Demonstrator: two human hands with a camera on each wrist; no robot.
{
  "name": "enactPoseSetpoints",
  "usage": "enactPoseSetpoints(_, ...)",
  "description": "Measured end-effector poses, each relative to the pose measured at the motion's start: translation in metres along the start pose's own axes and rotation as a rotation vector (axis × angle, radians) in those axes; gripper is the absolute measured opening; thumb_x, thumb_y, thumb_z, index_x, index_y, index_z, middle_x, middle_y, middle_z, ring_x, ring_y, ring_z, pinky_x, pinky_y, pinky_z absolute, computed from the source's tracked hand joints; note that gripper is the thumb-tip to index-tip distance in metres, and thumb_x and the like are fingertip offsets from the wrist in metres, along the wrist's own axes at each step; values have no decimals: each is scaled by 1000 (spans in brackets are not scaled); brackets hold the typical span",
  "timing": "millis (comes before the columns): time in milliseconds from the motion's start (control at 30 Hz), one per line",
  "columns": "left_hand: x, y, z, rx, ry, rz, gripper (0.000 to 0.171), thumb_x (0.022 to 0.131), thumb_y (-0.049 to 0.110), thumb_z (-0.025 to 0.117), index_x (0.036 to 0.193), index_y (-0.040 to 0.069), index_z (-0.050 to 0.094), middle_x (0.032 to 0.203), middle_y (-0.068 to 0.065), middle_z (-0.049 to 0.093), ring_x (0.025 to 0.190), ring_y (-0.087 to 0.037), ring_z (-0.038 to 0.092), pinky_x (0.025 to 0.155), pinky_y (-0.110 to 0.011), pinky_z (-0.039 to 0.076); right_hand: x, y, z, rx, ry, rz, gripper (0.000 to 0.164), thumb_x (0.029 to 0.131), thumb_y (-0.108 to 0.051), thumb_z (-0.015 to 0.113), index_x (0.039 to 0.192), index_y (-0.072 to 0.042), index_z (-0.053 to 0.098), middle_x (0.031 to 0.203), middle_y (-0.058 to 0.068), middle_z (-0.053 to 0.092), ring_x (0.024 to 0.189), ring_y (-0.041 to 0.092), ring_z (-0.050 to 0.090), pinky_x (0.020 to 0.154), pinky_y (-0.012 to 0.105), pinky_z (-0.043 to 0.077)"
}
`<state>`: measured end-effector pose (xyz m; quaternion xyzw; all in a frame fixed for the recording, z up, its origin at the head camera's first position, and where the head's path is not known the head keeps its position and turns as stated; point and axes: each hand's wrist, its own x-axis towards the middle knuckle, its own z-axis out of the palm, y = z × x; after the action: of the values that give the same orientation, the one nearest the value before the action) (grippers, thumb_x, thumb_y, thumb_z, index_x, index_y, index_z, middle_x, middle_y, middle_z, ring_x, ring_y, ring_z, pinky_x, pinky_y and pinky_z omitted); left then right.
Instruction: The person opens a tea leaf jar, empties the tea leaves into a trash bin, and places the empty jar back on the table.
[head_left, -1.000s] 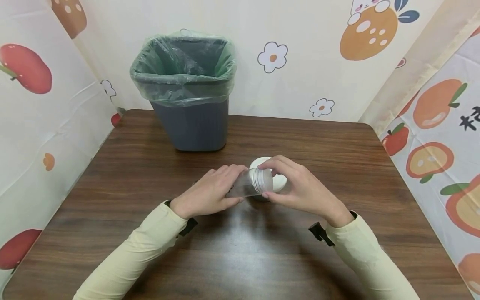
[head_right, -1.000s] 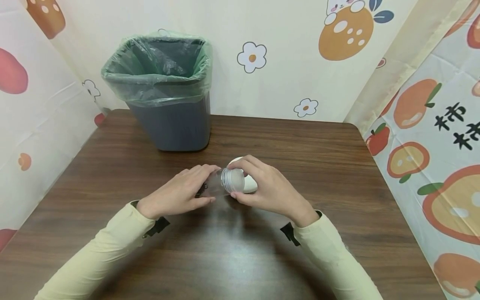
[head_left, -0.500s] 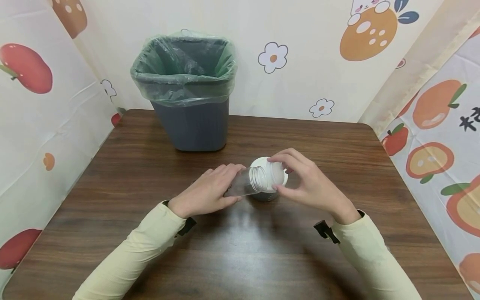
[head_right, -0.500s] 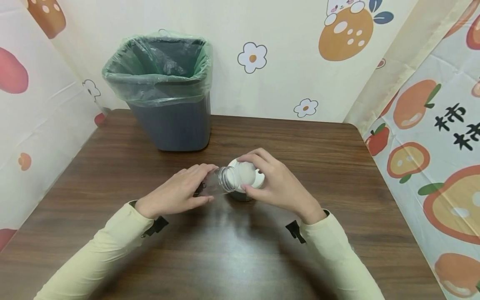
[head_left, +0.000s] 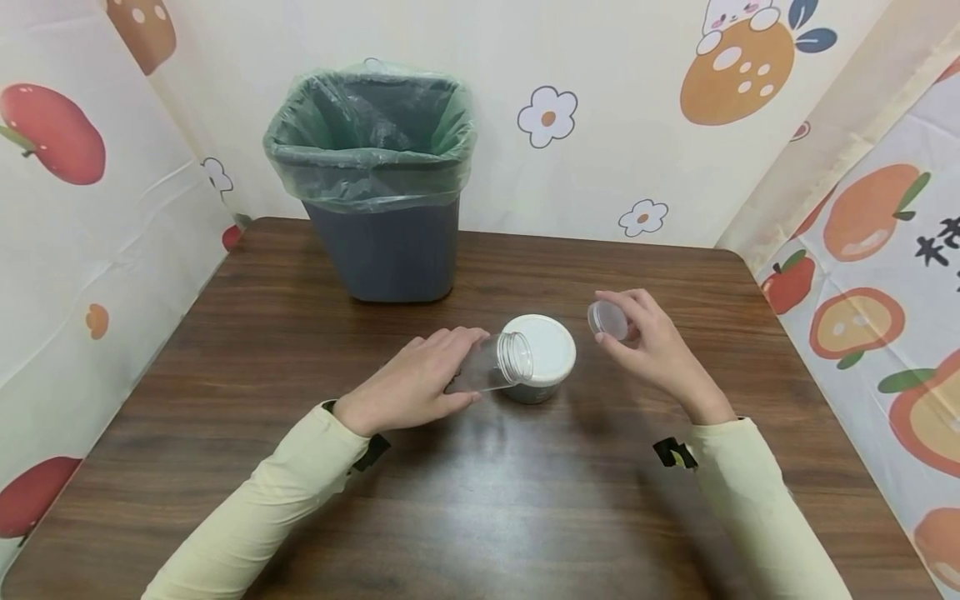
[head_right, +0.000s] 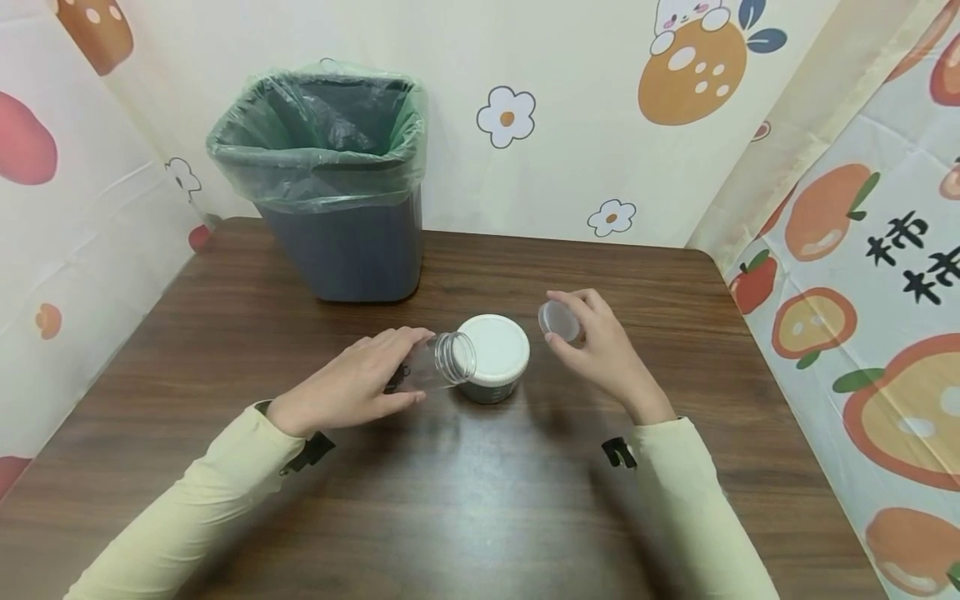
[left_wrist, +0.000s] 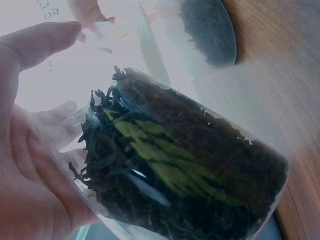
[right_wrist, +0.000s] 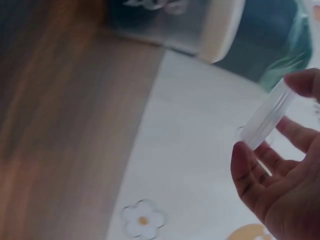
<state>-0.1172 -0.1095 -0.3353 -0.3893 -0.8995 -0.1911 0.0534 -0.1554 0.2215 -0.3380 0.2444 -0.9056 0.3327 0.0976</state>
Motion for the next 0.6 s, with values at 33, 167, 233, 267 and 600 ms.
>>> enactPoseSetpoints(33, 0, 0, 0, 2, -1, -1, 65, 83, 32, 73, 133, 5, 42, 116, -4, 54, 97, -16, 52, 72, -36, 47, -1, 5, 1, -7, -8, 26, 50, 84, -6, 66, 132, -4, 53, 113, 17, 50, 84, 26, 50, 64, 37, 50)
enactPoseSetpoints(167, -1, 0, -1, 1, 4, -3, 65, 83, 31, 73, 133, 5, 43, 116, -3, 54, 97, -16, 52, 72, -36, 47, -4, 22, 5, -74, -40, 100, 50, 83, -5, 65, 131, -2, 53, 115, 25, 48, 96, 37, 48, 67, 48, 50)
enactPoseSetpoints(233, -1, 0, -1, 0, 7, -1, 64, 82, 31, 74, 133, 5, 43, 115, -3, 55, 96, -15, 52, 72, -36, 46, -5, 30, 8, -120, -67, 127, 53, 82, -4, 66, 133, -3, 51, 118, 27, 48, 101, 41, 47, 70, 53, 50)
enactPoseSetpoints(267, -1, 0, 0, -2, 9, 0, 64, 82, 31, 74, 133, 5, 43, 115, -3, 55, 95, -15, 52, 71, -35, 46, -6, 34, 9, -144, -84, 141, 55, 81, -5, 67, 134, -4, 51, 119, 27, 48, 103, 42, 46, 72, 54, 49)
enactPoseSetpoints(600, -2, 0, -1, 2, -22, -17, 64, 84, 33, 72, 134, 6, 42, 118, -2, 53, 95, -14, 50, 71, -34, 45, -12, 65, 20, -206, -200, 246, 54, 80, -10, 70, 130, 2, 52, 122, 26, 49, 107, 44, 46, 81, 58, 41)
